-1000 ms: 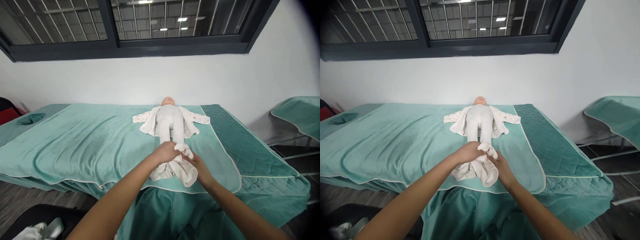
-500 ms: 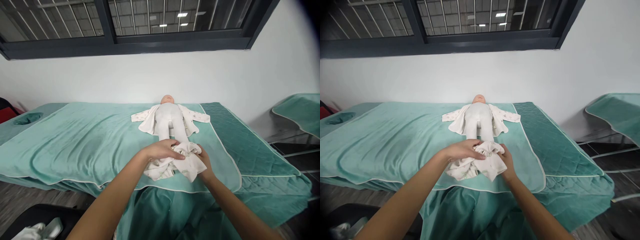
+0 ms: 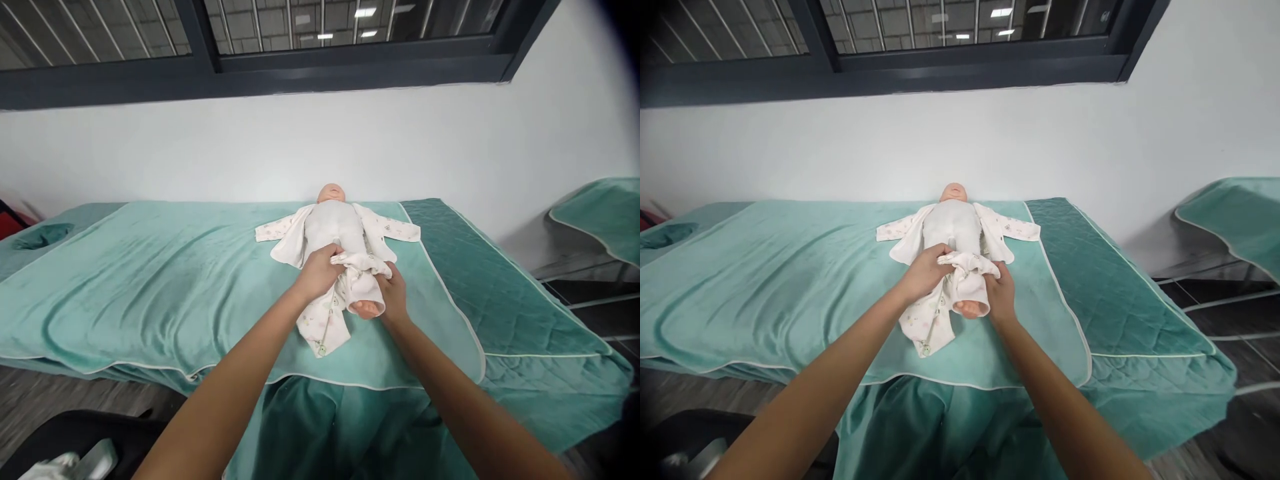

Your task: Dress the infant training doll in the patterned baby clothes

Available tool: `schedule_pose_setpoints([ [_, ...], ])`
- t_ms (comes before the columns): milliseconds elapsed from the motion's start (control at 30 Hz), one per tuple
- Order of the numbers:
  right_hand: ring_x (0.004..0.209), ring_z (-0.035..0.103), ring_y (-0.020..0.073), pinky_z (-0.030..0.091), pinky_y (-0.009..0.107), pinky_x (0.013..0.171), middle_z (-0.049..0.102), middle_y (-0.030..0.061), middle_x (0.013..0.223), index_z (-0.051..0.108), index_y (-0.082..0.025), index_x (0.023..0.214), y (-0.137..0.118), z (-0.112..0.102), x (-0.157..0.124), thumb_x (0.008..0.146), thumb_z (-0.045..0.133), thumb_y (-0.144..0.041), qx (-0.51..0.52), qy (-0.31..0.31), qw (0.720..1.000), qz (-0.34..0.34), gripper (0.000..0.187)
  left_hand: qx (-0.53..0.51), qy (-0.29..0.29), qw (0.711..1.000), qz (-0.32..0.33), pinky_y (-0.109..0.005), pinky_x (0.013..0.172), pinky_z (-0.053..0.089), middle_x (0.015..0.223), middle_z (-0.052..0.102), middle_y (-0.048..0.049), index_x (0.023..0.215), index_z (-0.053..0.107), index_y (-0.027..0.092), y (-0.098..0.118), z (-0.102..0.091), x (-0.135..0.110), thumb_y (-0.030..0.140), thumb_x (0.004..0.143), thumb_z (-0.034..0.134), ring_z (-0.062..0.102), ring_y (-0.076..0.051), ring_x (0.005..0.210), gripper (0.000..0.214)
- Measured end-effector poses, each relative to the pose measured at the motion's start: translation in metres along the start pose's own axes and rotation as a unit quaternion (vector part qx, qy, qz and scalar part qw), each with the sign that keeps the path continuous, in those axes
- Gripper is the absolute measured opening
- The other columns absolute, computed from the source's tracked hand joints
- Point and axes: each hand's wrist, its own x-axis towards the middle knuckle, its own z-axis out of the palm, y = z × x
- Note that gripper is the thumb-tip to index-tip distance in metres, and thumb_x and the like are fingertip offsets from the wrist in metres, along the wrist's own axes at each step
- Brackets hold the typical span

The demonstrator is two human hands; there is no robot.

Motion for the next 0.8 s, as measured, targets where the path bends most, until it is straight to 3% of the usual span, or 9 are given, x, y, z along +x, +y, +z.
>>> schedule_pose_setpoints([
  [167, 0.077, 0.052, 0.0183, 0.042, 0.03, 0.07, 0.061, -0.0001, 0.08, 0.055, -0.022, 0.083, -0.001, 0.006, 0.016, 0.076, 0.051, -0.03, -0.043, 0.061, 0.997, -0.019, 0.012, 0.086, 0.065, 0.994, 0.011, -0.029, 0.083, 0.043, 0.096, 0.069, -0.0024, 0.096, 0.064, 0.021, -0.015, 0.007, 0.017, 0.016, 0.079, 0.052, 0.06, -0.02, 0.093, 0.022],
  [267, 0.077, 0.053, 0.0185, 0.043, 0.03, 0.07, 0.063, 0.0004, 0.081, 0.056, -0.022, 0.087, 0.001, 0.008, 0.021, 0.078, 0.05, -0.03, -0.064, 0.064, 0.996, -0.023, 0.014, 0.055, 0.081, 0.995, 0.01, -0.029, 0.084, 0.042, 0.095, 0.066, -0.0026, 0.09, 0.062, 0.019, -0.021, 0.006, 0.027, 0.015, 0.076, 0.055, 0.058, -0.019, 0.093, 0.016],
  [400, 0.087, 0.057, 0.0202, 0.045, 0.032, 0.08, 0.066, 0.0024, 0.093, 0.06, -0.021, 0.097, 0.006, 0.009, 0.026, 0.078, 0.052, -0.029, -0.052, 0.052, 0.997, -0.032, 0.022, -0.111, 0.001, 0.993, -0.041, -0.025, 0.072, 0.039, 0.087, 0.057, 0.0014, 0.088, 0.057, 0.018, -0.021, -0.008, 0.027, 0.024, 0.071, 0.068, 0.053, -0.015, 0.082, 0.021],
  [500, 0.099, 0.057, 0.0217, 0.044, 0.035, 0.089, 0.065, 0.0046, 0.106, 0.061, -0.022, 0.104, 0.007, 0.01, 0.024, 0.075, 0.051, -0.024, -0.047, 0.056, 0.994, -0.083, 0.031, -0.205, -0.076, 0.975, -0.047, -0.023, 0.069, 0.037, 0.086, 0.053, 0.0023, 0.089, 0.057, 0.017, -0.018, -0.022, 0.016, 0.031, 0.069, 0.075, 0.05, -0.013, 0.08, 0.03],
  [600, 0.104, 0.057, 0.0221, 0.044, 0.037, 0.093, 0.062, 0.0061, 0.112, 0.06, -0.022, 0.111, 0.0, 0.008, 0.018, 0.073, 0.049, -0.018, -0.052, 0.043, 0.987, -0.146, 0.039, -0.269, -0.096, 0.957, -0.054, -0.023, 0.068, 0.036, 0.083, 0.051, 0.0026, 0.087, 0.056, 0.017, -0.022, -0.027, 0.002, 0.031, 0.067, 0.078, 0.049, -0.012, 0.077, 0.033],
  [700, 0.111, 0.055, 0.0238, 0.044, 0.04, 0.096, 0.059, 0.0071, 0.12, 0.059, -0.024, 0.117, -0.02, 0.003, 0.014, 0.077, 0.049, -0.015, -0.1, -0.034, 0.971, -0.214, 0.042, -0.338, -0.083, 0.936, -0.057, -0.022, 0.067, 0.036, 0.082, 0.05, 0.0025, 0.083, 0.055, 0.017, -0.036, -0.022, -0.006, 0.029, 0.064, 0.08, 0.048, -0.011, 0.075, 0.034],
  [800, 0.115, 0.054, 0.026, 0.043, 0.041, 0.097, 0.059, 0.0071, 0.126, 0.059, -0.027, 0.123, -0.051, 0.003, 0.02, 0.083, 0.053, -0.019, -0.156, -0.205, 0.933, -0.253, 0.041, -0.413, -0.023, 0.909, -0.059, -0.022, 0.067, 0.038, 0.081, 0.05, 0.0024, 0.077, 0.052, 0.017, -0.049, -0.011, -0.008, 0.033, 0.063, 0.081, 0.049, -0.011, 0.073, 0.036],
])
